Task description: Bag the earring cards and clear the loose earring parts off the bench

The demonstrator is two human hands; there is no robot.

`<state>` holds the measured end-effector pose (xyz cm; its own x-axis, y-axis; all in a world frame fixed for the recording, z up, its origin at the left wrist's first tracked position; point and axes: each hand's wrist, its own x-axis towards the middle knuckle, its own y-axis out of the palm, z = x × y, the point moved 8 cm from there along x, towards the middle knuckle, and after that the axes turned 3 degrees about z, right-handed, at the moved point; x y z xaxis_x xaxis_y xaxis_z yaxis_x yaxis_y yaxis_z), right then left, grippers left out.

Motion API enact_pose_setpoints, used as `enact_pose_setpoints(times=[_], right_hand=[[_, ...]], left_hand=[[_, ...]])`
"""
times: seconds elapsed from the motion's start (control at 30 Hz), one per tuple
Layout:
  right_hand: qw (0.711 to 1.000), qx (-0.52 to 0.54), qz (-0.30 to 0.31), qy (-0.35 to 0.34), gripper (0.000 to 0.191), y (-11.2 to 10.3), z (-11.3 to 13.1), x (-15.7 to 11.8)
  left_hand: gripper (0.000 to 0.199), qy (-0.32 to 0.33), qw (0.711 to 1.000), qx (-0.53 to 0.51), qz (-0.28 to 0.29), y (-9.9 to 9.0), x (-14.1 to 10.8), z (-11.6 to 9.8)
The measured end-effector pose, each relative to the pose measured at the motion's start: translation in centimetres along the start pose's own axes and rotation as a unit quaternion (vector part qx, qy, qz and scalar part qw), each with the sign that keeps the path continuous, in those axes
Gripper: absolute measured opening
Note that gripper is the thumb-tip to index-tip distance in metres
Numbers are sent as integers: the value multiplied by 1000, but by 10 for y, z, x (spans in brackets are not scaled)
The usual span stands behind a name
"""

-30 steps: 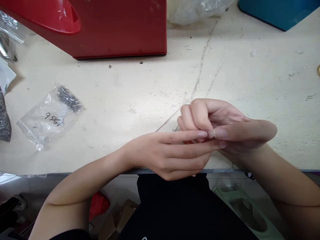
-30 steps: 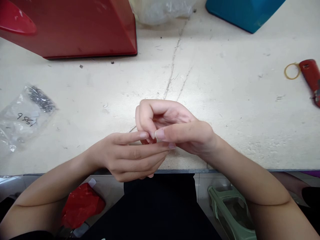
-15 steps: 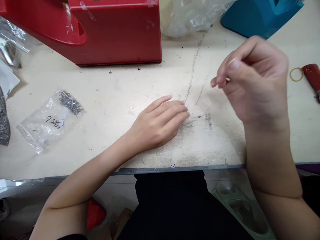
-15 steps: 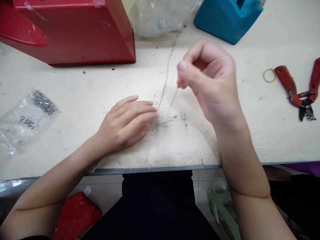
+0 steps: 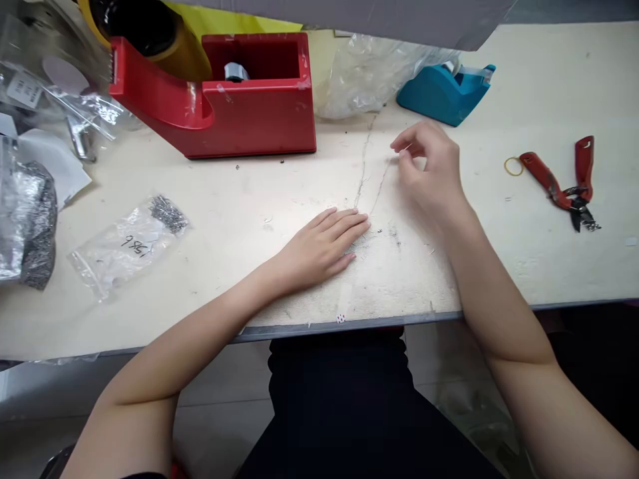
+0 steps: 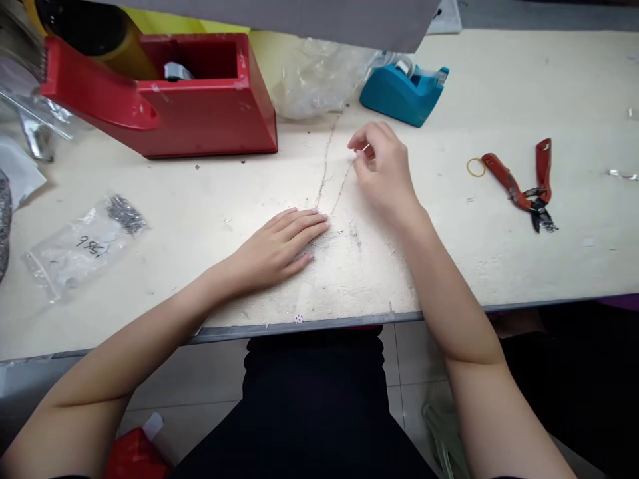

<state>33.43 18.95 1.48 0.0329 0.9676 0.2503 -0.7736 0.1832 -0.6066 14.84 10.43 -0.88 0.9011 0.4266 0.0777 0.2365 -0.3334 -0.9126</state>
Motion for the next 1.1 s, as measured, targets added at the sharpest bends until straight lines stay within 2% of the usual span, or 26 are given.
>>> enact_pose_setpoints(times=[0.17,0.3,0.37,0.47,0.6,0.8,1.1], right_hand=[[998,-28,53,-17,18,14,-4,-2],[996,-64,64,-19,21,16,-6,-2],[995,-66,72,-15,21,18,-7,-3],[994,-73,77,-11,20,20,-8,-3],[991,-105,79,-20,20,23,-10,-2],[992,-97,76,-27,20,23,-10,-1],[991,-105,78,-27,22,26,-12,2]], left_hand=[[39,7,998,14,-65,-9,2,5],[34,-31,995,13,-92,-21,3,19],[32,-44,996,-6,-79,-23,3,24],[28,-27,999,-24,-28,-21,3,21],[40,0,999,-25,20,-17,1,15],[12,29,999,-29,-1,-23,2,11],[21,49,995,86,0,-17,7,-2]])
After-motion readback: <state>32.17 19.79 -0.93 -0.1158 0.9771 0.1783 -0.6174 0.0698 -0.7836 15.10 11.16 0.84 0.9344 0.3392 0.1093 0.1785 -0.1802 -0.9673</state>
